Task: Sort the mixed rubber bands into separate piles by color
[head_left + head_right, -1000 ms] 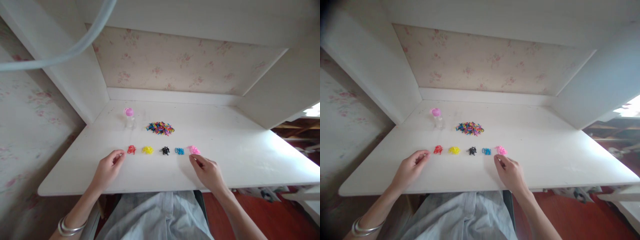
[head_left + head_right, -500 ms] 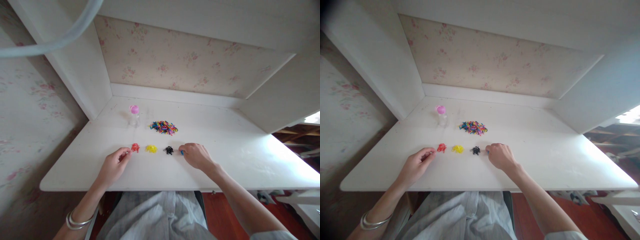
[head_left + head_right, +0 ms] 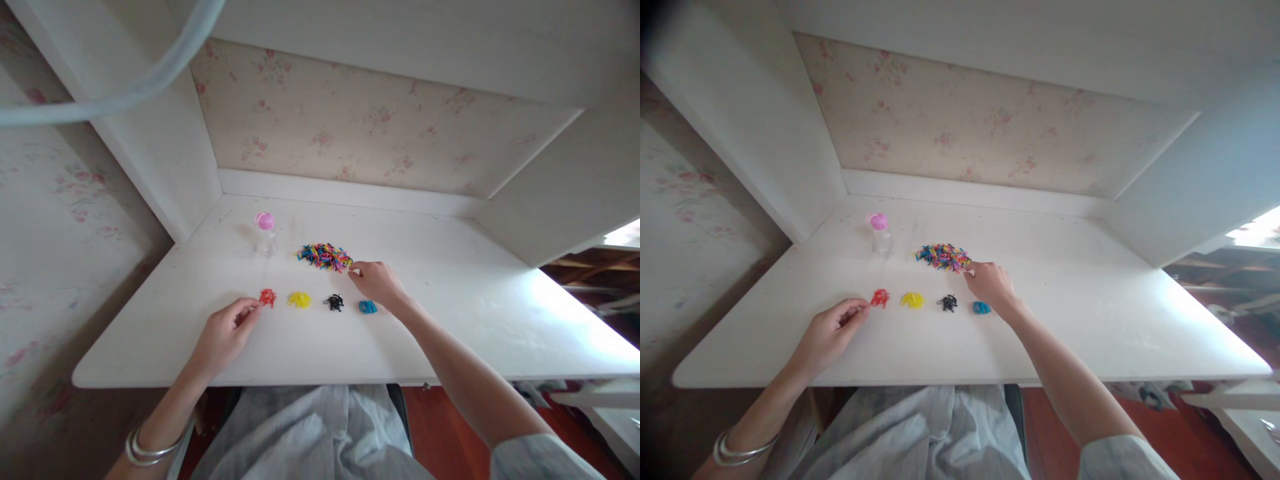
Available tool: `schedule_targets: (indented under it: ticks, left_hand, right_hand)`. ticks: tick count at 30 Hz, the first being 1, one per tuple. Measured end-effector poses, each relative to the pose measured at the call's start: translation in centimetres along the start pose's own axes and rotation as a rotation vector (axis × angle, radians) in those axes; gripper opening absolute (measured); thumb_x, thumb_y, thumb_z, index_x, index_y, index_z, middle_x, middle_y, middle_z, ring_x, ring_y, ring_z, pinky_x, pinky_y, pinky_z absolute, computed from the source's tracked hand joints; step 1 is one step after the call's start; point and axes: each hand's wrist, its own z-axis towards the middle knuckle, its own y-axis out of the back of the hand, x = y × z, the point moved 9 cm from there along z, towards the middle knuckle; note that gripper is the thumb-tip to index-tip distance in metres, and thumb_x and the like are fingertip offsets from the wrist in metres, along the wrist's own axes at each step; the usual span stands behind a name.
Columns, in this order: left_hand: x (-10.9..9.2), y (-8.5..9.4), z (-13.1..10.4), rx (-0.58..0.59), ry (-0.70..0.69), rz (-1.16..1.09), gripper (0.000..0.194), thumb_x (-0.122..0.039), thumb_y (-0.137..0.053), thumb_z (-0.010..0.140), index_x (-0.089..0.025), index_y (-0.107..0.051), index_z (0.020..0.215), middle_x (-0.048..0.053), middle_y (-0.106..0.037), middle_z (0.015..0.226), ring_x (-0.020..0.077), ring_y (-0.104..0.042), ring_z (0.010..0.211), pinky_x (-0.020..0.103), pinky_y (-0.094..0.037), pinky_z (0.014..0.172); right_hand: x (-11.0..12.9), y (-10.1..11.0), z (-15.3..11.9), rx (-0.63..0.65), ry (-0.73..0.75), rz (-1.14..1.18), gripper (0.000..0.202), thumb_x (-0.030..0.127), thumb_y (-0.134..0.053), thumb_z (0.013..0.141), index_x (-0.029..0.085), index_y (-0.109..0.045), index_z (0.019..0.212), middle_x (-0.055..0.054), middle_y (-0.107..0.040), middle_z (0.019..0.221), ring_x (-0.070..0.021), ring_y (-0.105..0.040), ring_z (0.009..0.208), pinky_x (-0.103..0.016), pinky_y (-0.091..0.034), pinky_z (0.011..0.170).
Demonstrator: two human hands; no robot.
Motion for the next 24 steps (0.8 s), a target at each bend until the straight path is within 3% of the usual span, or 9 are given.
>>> schedule_targets:
  ticks: [5,13,24]
  left_hand:
    - [-0.2,0.1,0.0,0.013,-0.008,0.002,0.028,-0.045,-0.049,0.085,-0.022,-0.063,0.093,-0.002,-0.066,0.077,0.0128,-0.060,0.069,0.021,-0.044,0.064]
    - [-0.5,0.1,0.0,0.010,-0.029,0.003,0.029,-0.045,-0.048,0.085,-0.021,-0.063,0.093,-0.001,-0.065,0.074,0.0127,-0.058,0.066,0.021,-0.044,0.062]
    - [-0.5,0.2,0.0,0.000,-0.037,0.008,0.029,-0.045,-0.048,0.085,-0.021,-0.063,0.094,-0.001,-0.067,0.077,0.0126,-0.060,0.066,0.020,-0.045,0.061]
  right_hand:
    - [0.7,-0.8,2.1,0.015,-0.001,-0.052,0.039,0.044,-0.035,0.089,0.035,-0.064,0.113,-0.005,-0.069,0.101,-0.0214,-0.062,0.088,-0.029,-0.042,0.071]
    - [0.9,-1.6,3.3,0.031,-0.001,-0.035,0.037,0.040,-0.035,0.090,0.032,-0.068,0.104,-0.004,-0.069,0.097,-0.0192,-0.062,0.085,-0.026,-0.041,0.069]
    - [-1.7,0.6,2.6,-0.049,0.007,0.090,0.039,0.038,-0.036,0.088,0.025,-0.071,0.096,-0.005,-0.071,0.091,-0.0172,-0.062,0.082,-0.023,-0.037,0.065]
